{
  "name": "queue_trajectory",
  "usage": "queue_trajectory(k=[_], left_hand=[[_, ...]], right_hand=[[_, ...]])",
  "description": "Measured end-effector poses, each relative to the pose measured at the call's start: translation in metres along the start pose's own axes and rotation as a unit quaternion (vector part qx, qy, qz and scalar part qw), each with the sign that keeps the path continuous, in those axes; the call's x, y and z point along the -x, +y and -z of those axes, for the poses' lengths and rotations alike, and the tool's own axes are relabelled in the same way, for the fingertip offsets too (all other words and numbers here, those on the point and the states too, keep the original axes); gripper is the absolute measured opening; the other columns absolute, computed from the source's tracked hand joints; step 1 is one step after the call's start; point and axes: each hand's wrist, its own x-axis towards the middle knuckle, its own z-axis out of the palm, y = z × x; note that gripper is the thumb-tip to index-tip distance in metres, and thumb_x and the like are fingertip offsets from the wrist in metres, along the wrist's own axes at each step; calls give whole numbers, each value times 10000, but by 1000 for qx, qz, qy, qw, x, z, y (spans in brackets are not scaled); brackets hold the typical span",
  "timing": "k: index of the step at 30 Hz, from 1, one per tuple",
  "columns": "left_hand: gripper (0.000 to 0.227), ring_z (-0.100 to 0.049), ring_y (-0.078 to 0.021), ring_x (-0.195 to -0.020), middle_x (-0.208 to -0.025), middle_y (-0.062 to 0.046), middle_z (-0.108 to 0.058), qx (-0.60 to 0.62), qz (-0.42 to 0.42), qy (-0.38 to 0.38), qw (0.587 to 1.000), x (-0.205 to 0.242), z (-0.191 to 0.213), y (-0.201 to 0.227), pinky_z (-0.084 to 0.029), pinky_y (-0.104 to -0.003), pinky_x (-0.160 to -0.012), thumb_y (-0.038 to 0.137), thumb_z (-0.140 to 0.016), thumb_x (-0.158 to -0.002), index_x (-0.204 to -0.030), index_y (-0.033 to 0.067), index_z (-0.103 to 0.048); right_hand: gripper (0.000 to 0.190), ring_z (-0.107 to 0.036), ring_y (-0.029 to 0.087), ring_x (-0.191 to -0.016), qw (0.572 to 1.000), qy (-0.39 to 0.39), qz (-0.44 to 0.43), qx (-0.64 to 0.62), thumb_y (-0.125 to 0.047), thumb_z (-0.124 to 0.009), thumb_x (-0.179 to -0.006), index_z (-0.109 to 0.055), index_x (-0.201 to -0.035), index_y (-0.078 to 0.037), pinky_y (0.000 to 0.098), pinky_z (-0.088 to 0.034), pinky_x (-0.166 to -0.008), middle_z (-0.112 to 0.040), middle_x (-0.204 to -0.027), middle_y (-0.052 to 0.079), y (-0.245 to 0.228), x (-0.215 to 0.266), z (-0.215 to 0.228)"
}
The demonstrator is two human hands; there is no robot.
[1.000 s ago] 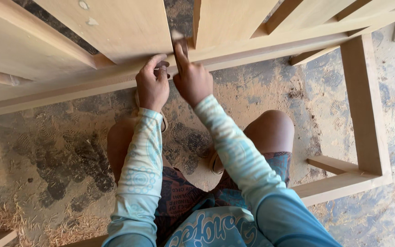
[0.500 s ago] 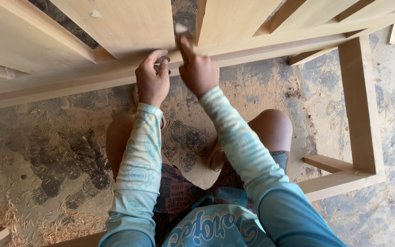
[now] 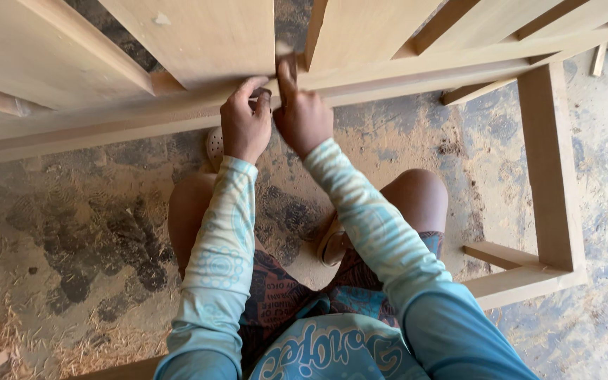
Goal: The person sits on the floor and uses a sanding block to smooth the surface of a wooden furniture piece. They repeatedly rub the sanding block along the edges and flat surfaces of the wood.
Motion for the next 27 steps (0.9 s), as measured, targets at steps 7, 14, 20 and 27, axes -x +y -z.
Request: queue_trajectory(k=[7, 14, 20, 27], left_hand=[[243, -737, -294, -1058, -1180, -187, -750, -23, -32, 26, 999, 7, -10, -9, -568, -393, -940, 103, -665, -992, -1203, -9, -711], [254, -747, -279, -1005, -1164, -173, -756, -21, 30, 15, 999, 3, -6, -3, -582, -383, -902, 114, -664, -950, -1168, 1, -728], [240, -731, -289, -1012, -1153, -172, -750, -27, 24, 31, 999, 4, 1, 1, -571, -400, -904, 115, -670, -948, -1150, -1, -728], [204, -740, -284, -1019, -1117, -167, -770, -45, 1, 35, 998, 1, 3, 1, -567, -410, -926, 124, -693, -963, -1116, -2, -742]], right_hand=[[710, -701, 234, -535, 998, 29, 35, -47, -178, -756, -776, -552, -1451, -99, 393, -603, -512, -739, -744, 121, -1, 2, -3], [703, -700, 284, -535, 998, -50, -40, -13, -154, -736, -764, -594, -1452, -165, 438, -593, -528, -713, -681, 132, -7, -1, -4], [746, -695, 315, -521, 998, -48, -36, -24, -169, -744, -752, -548, -1471, -127, 461, -587, -512, -700, -656, 167, -11, 1, 0], [727, -689, 278, -505, 999, -41, -28, -16, -68, -674, -734, -583, -1452, -133, 434, -595, -510, -702, -646, 146, -6, -7, -2]])
